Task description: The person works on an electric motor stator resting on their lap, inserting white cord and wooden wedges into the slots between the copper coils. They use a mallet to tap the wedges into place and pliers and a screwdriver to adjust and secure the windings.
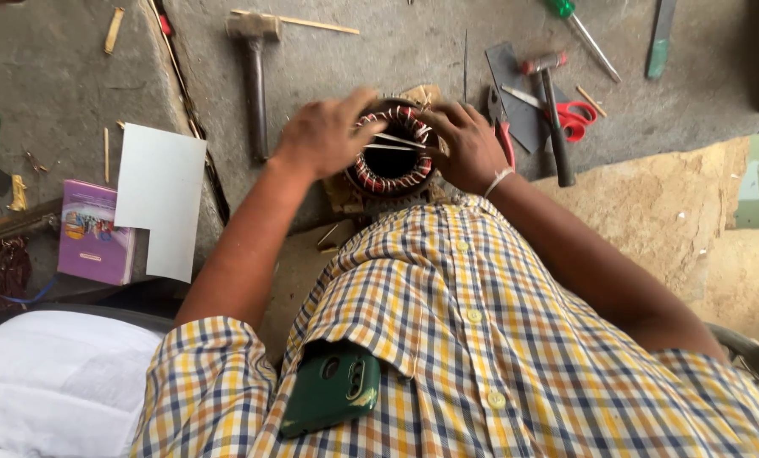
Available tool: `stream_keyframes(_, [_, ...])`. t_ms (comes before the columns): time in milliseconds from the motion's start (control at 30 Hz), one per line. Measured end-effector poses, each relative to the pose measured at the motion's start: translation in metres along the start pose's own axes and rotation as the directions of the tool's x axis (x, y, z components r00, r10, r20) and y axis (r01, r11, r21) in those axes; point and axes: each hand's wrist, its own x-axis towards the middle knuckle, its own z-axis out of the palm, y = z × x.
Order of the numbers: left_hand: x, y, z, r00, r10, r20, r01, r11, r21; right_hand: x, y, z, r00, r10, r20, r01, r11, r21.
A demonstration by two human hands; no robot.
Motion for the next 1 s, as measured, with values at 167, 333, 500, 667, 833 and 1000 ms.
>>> stream_keyframes(167, [0.036,0.032,0.037,0.921,0.277,-0.273,-0.281,0.959,0.024,0.038,0.017,0.004,0.919,0.246,0.307,-0.343,0.883,0.321])
stream_keyframes(333, [0.033,0.016,0.096,0.898,-0.007,-0.44,-0.209,0.873,-0.44,0.054,0.021,-0.045,0.884,0.385,0.264,-0.458,0.61,0.647])
stream_keyframes(500, [0.017,0.013,0.143,0.945,-0.324,-0.038,0.204,0.677,-0.708,0.06,0.021,-0.058,0.965,0.197,0.171,-0.253,0.868,0.427])
stream_keyframes(667, [0.008,0.007,0.145,0.869,-0.48,-0.121,0.069,0.36,-0.931,0.021,0.112,-0.028,0.898,0.42,0.129,-0.437,0.822,0.366])
stream_keyframes(833, [0.007,0.015,0.142,0.822,-0.313,-0.476,-0.062,0.782,-0.621,-0.058,0.203,-0.008,0.671,0.74,0.054,-0.696,0.653,-0.3])
stream_keyframes(1000, [0.004,0.001,0.149,0.853,-0.294,-0.43,-0.035,0.791,-0.611,-0.088,0.207,0.026,0.281,0.942,0.182,-0.88,0.328,-0.342])
